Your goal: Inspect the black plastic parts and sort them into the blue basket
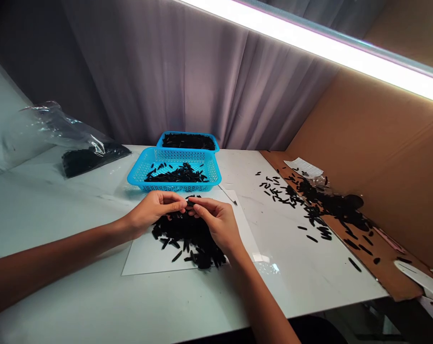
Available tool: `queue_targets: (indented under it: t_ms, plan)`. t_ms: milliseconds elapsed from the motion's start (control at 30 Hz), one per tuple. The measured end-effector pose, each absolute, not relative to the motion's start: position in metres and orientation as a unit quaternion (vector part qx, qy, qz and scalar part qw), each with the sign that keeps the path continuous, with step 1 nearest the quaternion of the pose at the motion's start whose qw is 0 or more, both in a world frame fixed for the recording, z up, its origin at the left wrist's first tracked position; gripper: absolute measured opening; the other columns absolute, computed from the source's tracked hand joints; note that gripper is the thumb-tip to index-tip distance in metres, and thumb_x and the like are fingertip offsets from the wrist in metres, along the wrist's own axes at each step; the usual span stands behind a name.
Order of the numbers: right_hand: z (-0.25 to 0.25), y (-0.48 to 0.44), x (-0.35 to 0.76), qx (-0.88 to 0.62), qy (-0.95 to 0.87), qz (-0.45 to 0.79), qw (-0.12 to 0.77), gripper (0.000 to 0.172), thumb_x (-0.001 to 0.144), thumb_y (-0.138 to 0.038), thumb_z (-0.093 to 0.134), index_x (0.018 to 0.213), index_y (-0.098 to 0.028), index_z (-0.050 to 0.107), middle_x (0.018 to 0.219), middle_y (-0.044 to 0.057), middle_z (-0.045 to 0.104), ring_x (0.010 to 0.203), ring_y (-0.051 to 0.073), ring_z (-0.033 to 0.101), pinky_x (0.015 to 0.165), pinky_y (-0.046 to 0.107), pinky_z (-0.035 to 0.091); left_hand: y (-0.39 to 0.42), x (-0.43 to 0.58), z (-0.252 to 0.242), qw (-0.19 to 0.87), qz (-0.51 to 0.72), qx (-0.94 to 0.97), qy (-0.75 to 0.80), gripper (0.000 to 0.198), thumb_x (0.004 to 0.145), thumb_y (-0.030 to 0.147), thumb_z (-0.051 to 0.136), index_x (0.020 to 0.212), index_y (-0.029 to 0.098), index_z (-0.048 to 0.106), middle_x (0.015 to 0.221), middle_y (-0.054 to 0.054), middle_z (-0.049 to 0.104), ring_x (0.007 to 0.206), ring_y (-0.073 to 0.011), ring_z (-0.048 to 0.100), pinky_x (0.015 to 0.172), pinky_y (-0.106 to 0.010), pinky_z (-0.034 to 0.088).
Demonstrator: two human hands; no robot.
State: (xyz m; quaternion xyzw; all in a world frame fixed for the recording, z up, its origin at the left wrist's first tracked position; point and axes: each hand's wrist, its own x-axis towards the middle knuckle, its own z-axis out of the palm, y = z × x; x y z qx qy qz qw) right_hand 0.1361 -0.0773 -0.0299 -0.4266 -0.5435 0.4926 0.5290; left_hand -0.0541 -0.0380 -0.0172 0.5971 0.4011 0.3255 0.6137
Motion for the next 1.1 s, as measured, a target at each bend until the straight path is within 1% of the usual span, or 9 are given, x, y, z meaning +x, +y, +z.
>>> queue_targets:
  t_ms: [133, 233, 367, 467, 567, 733, 900, 1100]
  plan:
    - [-0.0279, -0.0791, 0.1349, -0.441, -0.548, 0.472, 0.531, 0.018, 0.081, -0.030, 0.075, 0.098, -0.024, 0.079, 0.091, 0.003, 0.079, 0.081, 0.019, 0.072, 0.080, 0.033, 0.056, -0.0393, -0.0530, -0.0154, 0.617, 0.326, 0.582, 0.416, 0.024, 0.080, 0.043, 0.073, 0.082, 0.019, 0.074, 0.082, -0.002, 0.071, 0.076, -0.0137, 0.060, 0.063, -0.024, 0.040]
    - [-0.0269, -0.0814, 0.1337, -0.454, -0.570, 0.417, 0.543, 0.015, 0.081, -0.028, 0.075, 0.095, -0.023, 0.078, 0.094, 0.004, 0.078, 0.086, 0.021, 0.072, 0.083, 0.036, 0.056, -0.0406, -0.0524, -0.0135, 0.620, 0.335, 0.569, 0.424, 0.025, 0.079, 0.043, 0.073, 0.081, 0.018, 0.074, 0.081, -0.003, 0.069, 0.074, -0.0140, 0.058, 0.062, -0.024, 0.040]
    - [-0.0281, -0.0840, 0.1328, -0.480, -0.616, 0.291, 0.552, 0.007, 0.083, -0.024, 0.074, 0.089, -0.023, 0.076, 0.088, 0.003, 0.077, 0.077, 0.020, 0.070, 0.076, 0.035, 0.056, -0.0428, -0.0525, -0.0107, 0.643, 0.323, 0.554, 0.420, 0.027, 0.079, 0.044, 0.073, 0.081, 0.017, 0.072, 0.082, -0.004, 0.067, 0.072, -0.0136, 0.057, 0.061, -0.024, 0.039]
    - [-0.0289, -0.0843, 0.1323, -0.484, -0.625, 0.261, 0.554, 0.006, 0.084, -0.024, 0.073, 0.088, -0.024, 0.077, 0.087, 0.003, 0.078, 0.078, 0.020, 0.070, 0.076, 0.035, 0.055, -0.0443, -0.0526, -0.0096, 0.650, 0.315, 0.554, 0.414, 0.029, 0.080, 0.046, 0.071, 0.080, 0.017, 0.071, 0.084, -0.004, 0.067, 0.073, -0.0132, 0.057, 0.062, -0.024, 0.040]
    - [-0.0284, -0.0837, 0.1318, -0.489, -0.612, 0.287, 0.552, 0.006, 0.085, -0.025, 0.071, 0.085, -0.024, 0.077, 0.087, 0.003, 0.078, 0.080, 0.020, 0.070, 0.076, 0.034, 0.053, -0.0445, -0.0519, -0.0098, 0.652, 0.311, 0.560, 0.406, 0.031, 0.083, 0.048, 0.069, 0.079, 0.017, 0.069, 0.085, -0.004, 0.067, 0.074, -0.0132, 0.058, 0.063, -0.024, 0.041]
    - [-0.0278, -0.0812, 0.1321, -0.476, -0.562, 0.381, 0.559, 0.009, 0.082, -0.029, 0.073, 0.081, -0.021, 0.075, 0.079, 0.002, 0.074, 0.073, 0.018, 0.065, 0.071, 0.031, 0.051, -0.0413, -0.0510, -0.0120, 0.592, 0.333, 0.620, 0.393, 0.027, 0.084, 0.043, 0.069, 0.092, 0.018, 0.069, 0.084, -0.003, 0.069, 0.077, -0.0150, 0.060, 0.062, -0.024, 0.042]
    - [-0.0265, -0.0796, 0.1327, -0.462, -0.540, 0.452, 0.538, 0.016, 0.080, -0.035, 0.074, 0.082, -0.019, 0.074, 0.078, 0.004, 0.073, 0.074, 0.020, 0.065, 0.071, 0.032, 0.051, -0.0393, -0.0522, -0.0125, 0.550, 0.349, 0.658, 0.377, 0.022, 0.084, 0.037, 0.068, 0.084, 0.015, 0.070, 0.082, -0.004, 0.070, 0.076, -0.0157, 0.060, 0.064, -0.025, 0.043]
    - [-0.0235, -0.0802, 0.1323, -0.451, -0.517, 0.499, 0.530, 0.020, 0.079, -0.038, 0.075, 0.080, -0.019, 0.073, 0.076, 0.004, 0.071, 0.072, 0.018, 0.063, 0.072, 0.031, 0.050, -0.0427, -0.0519, -0.0092, 0.582, 0.339, 0.625, 0.396, 0.024, 0.083, 0.040, 0.068, 0.081, 0.016, 0.071, 0.079, -0.003, 0.069, 0.069, -0.0143, 0.058, 0.059, -0.025, 0.039]
